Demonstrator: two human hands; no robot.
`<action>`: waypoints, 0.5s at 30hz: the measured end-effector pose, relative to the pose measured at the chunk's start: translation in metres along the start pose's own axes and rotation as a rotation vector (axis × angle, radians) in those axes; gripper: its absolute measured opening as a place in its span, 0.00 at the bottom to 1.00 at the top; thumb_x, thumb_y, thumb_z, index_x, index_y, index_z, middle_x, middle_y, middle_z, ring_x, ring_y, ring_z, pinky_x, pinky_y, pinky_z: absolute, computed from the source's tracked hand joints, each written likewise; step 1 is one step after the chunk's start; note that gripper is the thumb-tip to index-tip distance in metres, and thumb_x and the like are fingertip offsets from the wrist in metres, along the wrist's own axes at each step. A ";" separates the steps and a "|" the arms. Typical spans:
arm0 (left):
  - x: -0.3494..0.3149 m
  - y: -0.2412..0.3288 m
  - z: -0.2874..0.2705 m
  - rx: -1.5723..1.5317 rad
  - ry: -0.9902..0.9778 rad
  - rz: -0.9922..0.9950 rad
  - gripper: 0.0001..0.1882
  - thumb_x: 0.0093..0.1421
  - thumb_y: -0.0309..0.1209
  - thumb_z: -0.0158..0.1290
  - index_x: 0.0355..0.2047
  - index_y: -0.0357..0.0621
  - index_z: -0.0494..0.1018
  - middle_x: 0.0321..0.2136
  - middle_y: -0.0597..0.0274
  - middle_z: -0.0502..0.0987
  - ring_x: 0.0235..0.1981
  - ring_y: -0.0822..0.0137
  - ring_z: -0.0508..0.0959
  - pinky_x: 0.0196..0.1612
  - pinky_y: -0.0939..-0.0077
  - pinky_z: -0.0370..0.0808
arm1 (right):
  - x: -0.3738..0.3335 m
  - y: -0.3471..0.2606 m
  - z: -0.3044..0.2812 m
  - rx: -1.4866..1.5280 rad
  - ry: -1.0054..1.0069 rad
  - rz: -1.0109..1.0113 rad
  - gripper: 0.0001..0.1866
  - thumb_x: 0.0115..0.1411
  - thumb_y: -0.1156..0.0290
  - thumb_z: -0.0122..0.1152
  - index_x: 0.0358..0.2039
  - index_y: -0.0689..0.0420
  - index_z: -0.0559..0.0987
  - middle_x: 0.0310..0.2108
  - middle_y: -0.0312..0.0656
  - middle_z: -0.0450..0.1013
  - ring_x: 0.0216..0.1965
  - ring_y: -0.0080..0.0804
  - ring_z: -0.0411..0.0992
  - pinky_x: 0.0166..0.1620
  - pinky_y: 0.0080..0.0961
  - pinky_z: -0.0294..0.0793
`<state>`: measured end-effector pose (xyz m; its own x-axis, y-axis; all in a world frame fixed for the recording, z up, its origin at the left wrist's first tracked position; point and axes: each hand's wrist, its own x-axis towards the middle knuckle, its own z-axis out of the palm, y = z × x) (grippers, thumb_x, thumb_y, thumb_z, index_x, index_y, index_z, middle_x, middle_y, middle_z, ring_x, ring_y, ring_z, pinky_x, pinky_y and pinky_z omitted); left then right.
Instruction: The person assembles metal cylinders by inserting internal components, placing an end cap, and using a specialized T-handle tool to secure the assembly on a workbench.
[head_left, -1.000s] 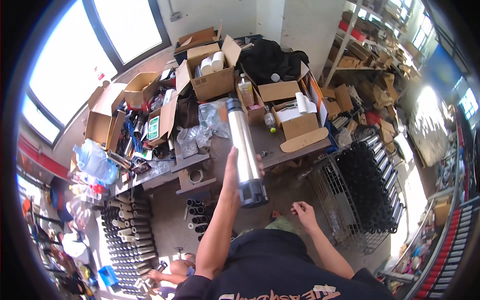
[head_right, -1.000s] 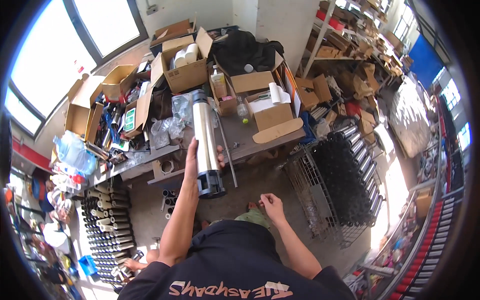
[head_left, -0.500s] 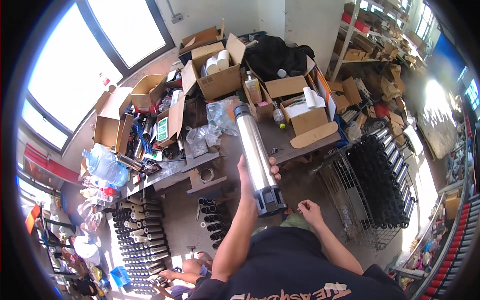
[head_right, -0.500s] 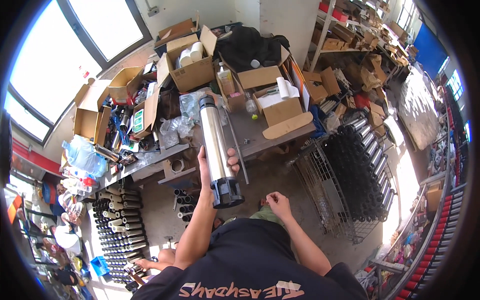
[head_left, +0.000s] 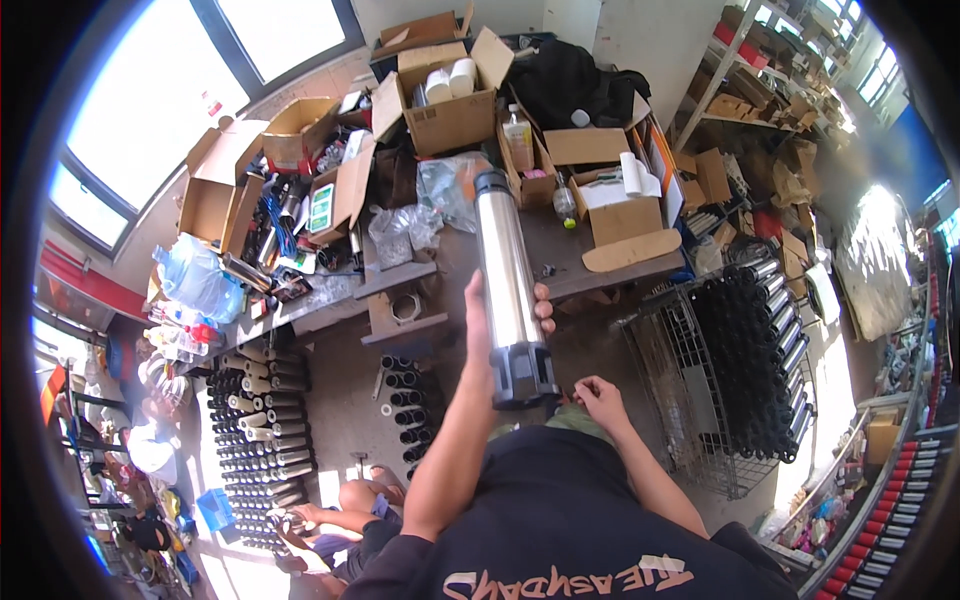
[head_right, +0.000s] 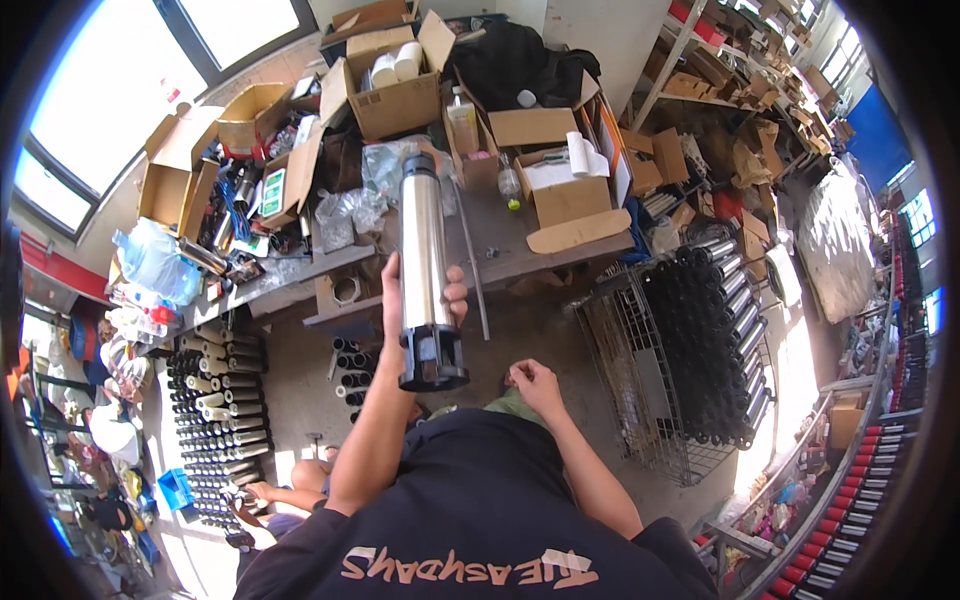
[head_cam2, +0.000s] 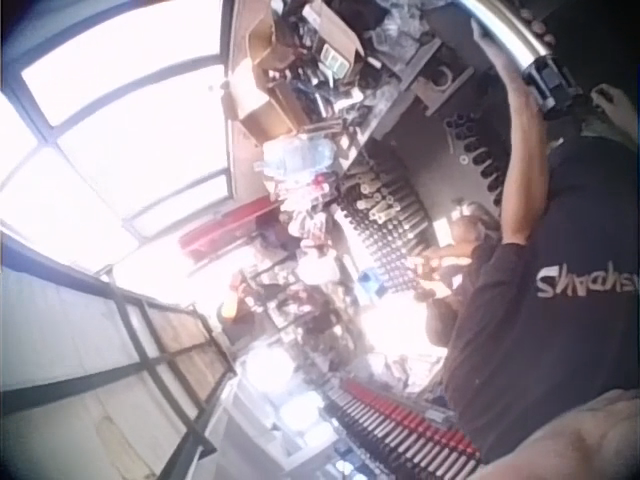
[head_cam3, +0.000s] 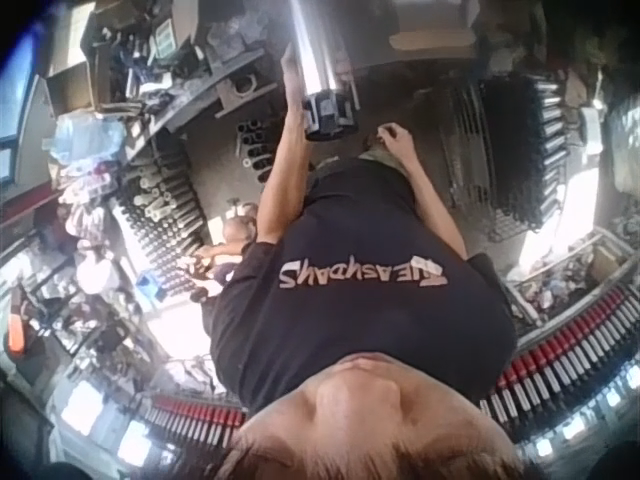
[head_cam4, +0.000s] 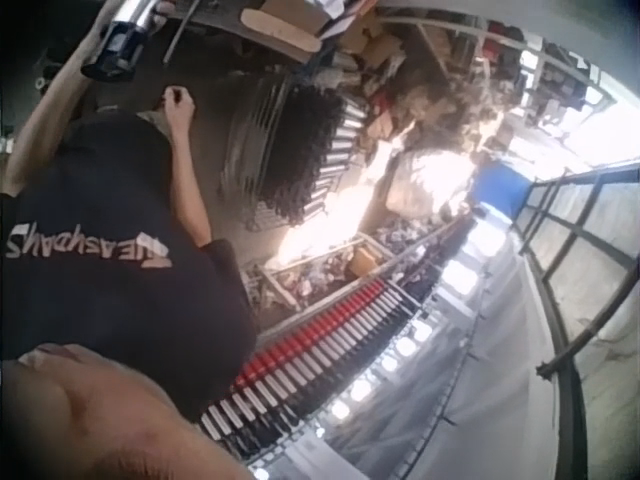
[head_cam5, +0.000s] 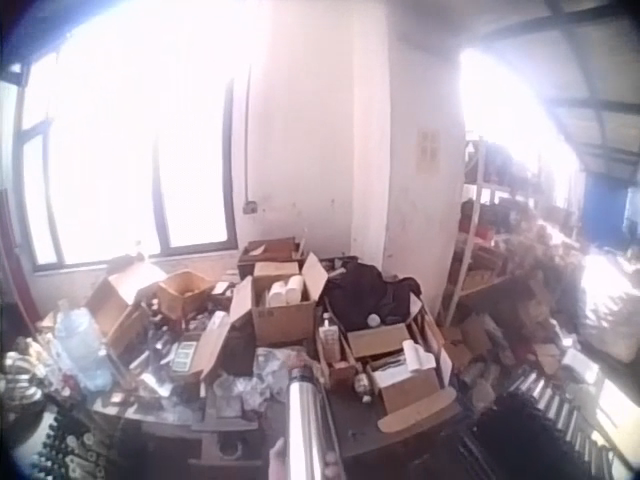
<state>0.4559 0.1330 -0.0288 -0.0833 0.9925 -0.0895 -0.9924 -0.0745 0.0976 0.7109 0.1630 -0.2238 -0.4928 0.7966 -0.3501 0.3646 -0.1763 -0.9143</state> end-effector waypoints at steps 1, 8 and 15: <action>-0.001 0.003 0.002 0.097 0.056 0.012 0.40 0.65 0.64 0.38 0.44 0.31 0.67 0.34 0.52 0.71 0.31 0.61 0.75 0.34 0.64 0.78 | -0.003 -0.002 0.000 0.017 -0.009 -0.007 0.10 0.65 0.70 0.59 0.38 0.65 0.80 0.30 0.41 0.81 0.32 0.24 0.79 0.38 0.21 0.76; -0.005 0.010 0.015 0.388 0.233 0.055 0.36 0.65 0.63 0.39 0.47 0.36 0.66 0.31 0.53 0.75 0.29 0.60 0.79 0.32 0.63 0.81 | -0.003 0.010 -0.003 -0.028 0.019 -0.032 0.09 0.66 0.69 0.60 0.38 0.63 0.80 0.28 0.37 0.79 0.29 0.19 0.75 0.35 0.18 0.74; -0.006 -0.005 0.002 0.129 -0.144 -0.031 0.41 0.54 0.62 0.52 0.63 0.55 0.62 0.27 0.58 0.70 0.39 0.54 0.73 0.46 0.55 0.75 | -0.029 -0.082 0.008 0.233 -0.158 -0.064 0.13 0.67 0.66 0.60 0.45 0.62 0.78 0.36 0.39 0.80 0.37 0.23 0.77 0.43 0.22 0.76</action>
<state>0.4615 0.1278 -0.0269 -0.0297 0.9984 0.0473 -0.9739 -0.0396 0.2237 0.6887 0.1497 -0.1409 -0.6327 0.7137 -0.3006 0.1459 -0.2713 -0.9514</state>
